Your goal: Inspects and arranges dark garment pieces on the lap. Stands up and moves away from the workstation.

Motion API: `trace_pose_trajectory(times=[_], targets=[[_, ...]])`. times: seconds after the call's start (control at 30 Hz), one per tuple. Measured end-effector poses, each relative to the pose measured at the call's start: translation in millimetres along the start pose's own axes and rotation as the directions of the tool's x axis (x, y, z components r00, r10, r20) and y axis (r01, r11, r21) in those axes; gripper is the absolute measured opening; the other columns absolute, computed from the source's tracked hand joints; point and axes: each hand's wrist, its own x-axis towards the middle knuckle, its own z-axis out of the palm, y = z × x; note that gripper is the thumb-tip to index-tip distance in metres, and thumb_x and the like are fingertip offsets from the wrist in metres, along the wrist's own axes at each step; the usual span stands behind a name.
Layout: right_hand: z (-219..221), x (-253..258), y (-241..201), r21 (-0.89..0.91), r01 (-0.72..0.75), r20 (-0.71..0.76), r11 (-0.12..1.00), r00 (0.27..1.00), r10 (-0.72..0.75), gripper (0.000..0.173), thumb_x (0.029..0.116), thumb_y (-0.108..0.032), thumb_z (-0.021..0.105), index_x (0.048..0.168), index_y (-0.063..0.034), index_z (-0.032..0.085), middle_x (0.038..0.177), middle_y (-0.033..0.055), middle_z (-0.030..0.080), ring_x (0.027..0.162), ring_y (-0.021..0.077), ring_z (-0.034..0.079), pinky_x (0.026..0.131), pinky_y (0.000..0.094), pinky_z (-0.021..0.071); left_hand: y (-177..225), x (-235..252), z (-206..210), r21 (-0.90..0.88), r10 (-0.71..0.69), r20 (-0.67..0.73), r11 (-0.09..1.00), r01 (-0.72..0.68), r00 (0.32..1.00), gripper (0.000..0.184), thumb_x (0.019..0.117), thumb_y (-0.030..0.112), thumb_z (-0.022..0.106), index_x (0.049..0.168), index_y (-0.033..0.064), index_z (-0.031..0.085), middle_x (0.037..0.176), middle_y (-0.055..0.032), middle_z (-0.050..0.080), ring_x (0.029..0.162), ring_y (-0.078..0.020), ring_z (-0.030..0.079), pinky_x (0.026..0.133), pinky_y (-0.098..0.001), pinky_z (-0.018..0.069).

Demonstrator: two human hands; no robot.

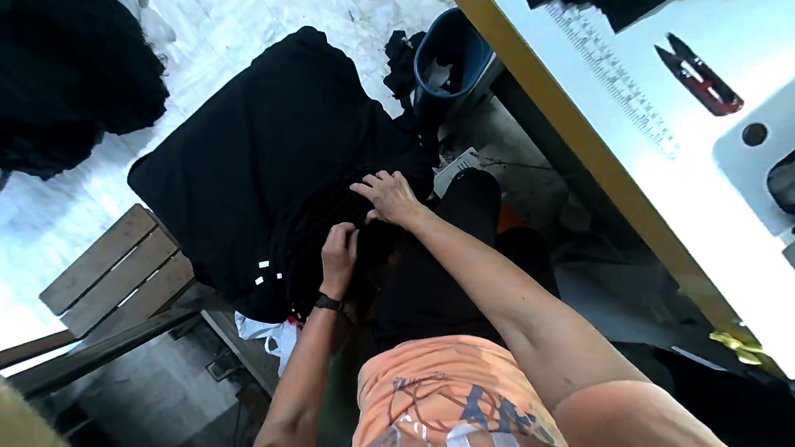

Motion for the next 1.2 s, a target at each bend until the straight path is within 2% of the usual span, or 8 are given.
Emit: trace_pose_trajectory(times=[0.1, 0.27, 0.5, 0.63, 0.87, 1.0, 1.1, 1.2], targets=[[-8, 4, -2, 0.047, -0.064, 0.070, 0.997, 0.996, 0.060, 0.066, 0.0814, -0.028, 0.086, 0.142, -0.0203, 0.061, 0.133, 0.0140, 0.064, 0.121, 0.0390, 0.058, 0.090, 0.0581, 0.0466, 6, -37, 24, 0.035, 0.132, -0.091, 0.991, -0.130, 0.987, 0.009, 0.0902, 0.001, 0.069, 0.092, -0.0077, 0.068, 0.101, -0.0223, 0.071, 0.096, -0.0311, 0.073, 0.087, -0.0375, 0.0609], [-15, 13, -6, 0.040, -0.111, 0.151, 0.993, 0.983, 0.104, 0.069, 0.0799, -0.029, 0.087, 0.142, -0.0203, 0.060, 0.129, 0.0141, 0.064, 0.119, 0.0379, 0.059, 0.088, 0.0568, 0.0485, -8, -65, 41, 0.133, -0.210, 0.221, 0.974, 0.183, 0.952, 0.031, 0.0983, 0.008, 0.061, 0.124, -0.0078, 0.067, 0.127, -0.0285, 0.066, 0.114, -0.0432, 0.068, 0.099, -0.0513, 0.0551], [-18, 17, -7, 0.054, -0.137, 0.153, 0.989, 0.980, 0.127, 0.069, 0.0779, -0.031, 0.089, 0.141, -0.0191, 0.061, 0.127, 0.0161, 0.065, 0.116, 0.0390, 0.062, 0.089, 0.0585, 0.0494, -5, -21, 2, -0.236, -0.396, 0.170, 0.873, 0.428, 0.902, 0.021, 0.1014, 0.003, 0.056, 0.117, -0.0089, 0.064, 0.107, -0.0203, 0.071, 0.098, -0.0232, 0.070, 0.092, -0.0397, 0.0556], [-21, 19, -7, 0.035, -0.139, 0.175, 0.990, 0.976, 0.131, 0.068, 0.0784, -0.032, 0.088, 0.140, -0.0203, 0.061, 0.128, 0.0151, 0.065, 0.115, 0.0376, 0.063, 0.089, 0.0586, 0.0492, -9, -27, 7, -0.147, -0.279, 0.251, 0.936, 0.321, 0.927, 0.020, 0.0971, -0.008, 0.052, 0.102, -0.0093, 0.072, 0.102, -0.0220, 0.073, 0.099, -0.0317, 0.071, 0.094, -0.0476, 0.0551], [-19, 18, -7, 0.026, -0.139, 0.183, 0.990, 0.974, 0.132, 0.070, 0.0785, -0.033, 0.088, 0.141, -0.0217, 0.060, 0.128, 0.0133, 0.065, 0.115, 0.0361, 0.062, 0.089, 0.0565, 0.0494, -22, -48, 37, 0.091, -0.119, 0.411, 0.992, 0.089, 0.904, 0.030, 0.1011, 0.019, 0.061, 0.120, -0.0019, 0.071, 0.131, -0.0271, 0.063, 0.119, -0.0408, 0.065, 0.104, -0.0471, 0.0520], [-25, 11, -4, 0.096, -0.133, 0.167, 0.987, 0.979, 0.115, 0.065, 0.0831, -0.037, 0.084, 0.142, -0.0212, 0.061, 0.132, 0.0137, 0.064, 0.119, 0.0367, 0.061, 0.092, 0.0594, 0.0483, -1, -21, 17, -0.051, -0.293, 0.310, 0.945, 0.323, 0.904, 0.029, 0.1043, 0.005, 0.049, 0.117, -0.0131, 0.067, 0.115, -0.0285, 0.070, 0.112, -0.0389, 0.069, 0.104, -0.0495, 0.0506], [-42, -11, 15, 0.458, -0.215, -0.037, 0.862, 0.965, 0.260, 0.045, 0.0954, -0.039, 0.072, 0.129, -0.0097, 0.070, 0.131, 0.0140, 0.068, 0.122, 0.0342, 0.063, 0.101, 0.0616, 0.0473, 15, 5, -15, -0.227, -0.505, 0.283, 0.791, 0.569, 0.815, 0.029, 0.1053, 0.008, 0.050, 0.117, -0.0137, 0.066, 0.115, -0.0260, 0.069, 0.112, -0.0268, 0.066, 0.104, -0.0403, 0.0490], [-42, -50, 27, 0.763, -0.370, -0.051, 0.530, 0.784, 0.619, 0.058, 0.1049, -0.053, 0.049, 0.090, -0.0005, 0.071, 0.083, 0.0134, 0.069, 0.077, 0.0278, 0.066, 0.072, 0.0524, 0.0521, 19, 17, -32, -0.374, -0.558, 0.236, 0.704, 0.604, 0.796, 0.024, 0.1044, 0.007, 0.051, 0.110, -0.0107, 0.066, 0.102, -0.0152, 0.070, 0.093, -0.0114, 0.067, 0.089, -0.0306, 0.0546]])
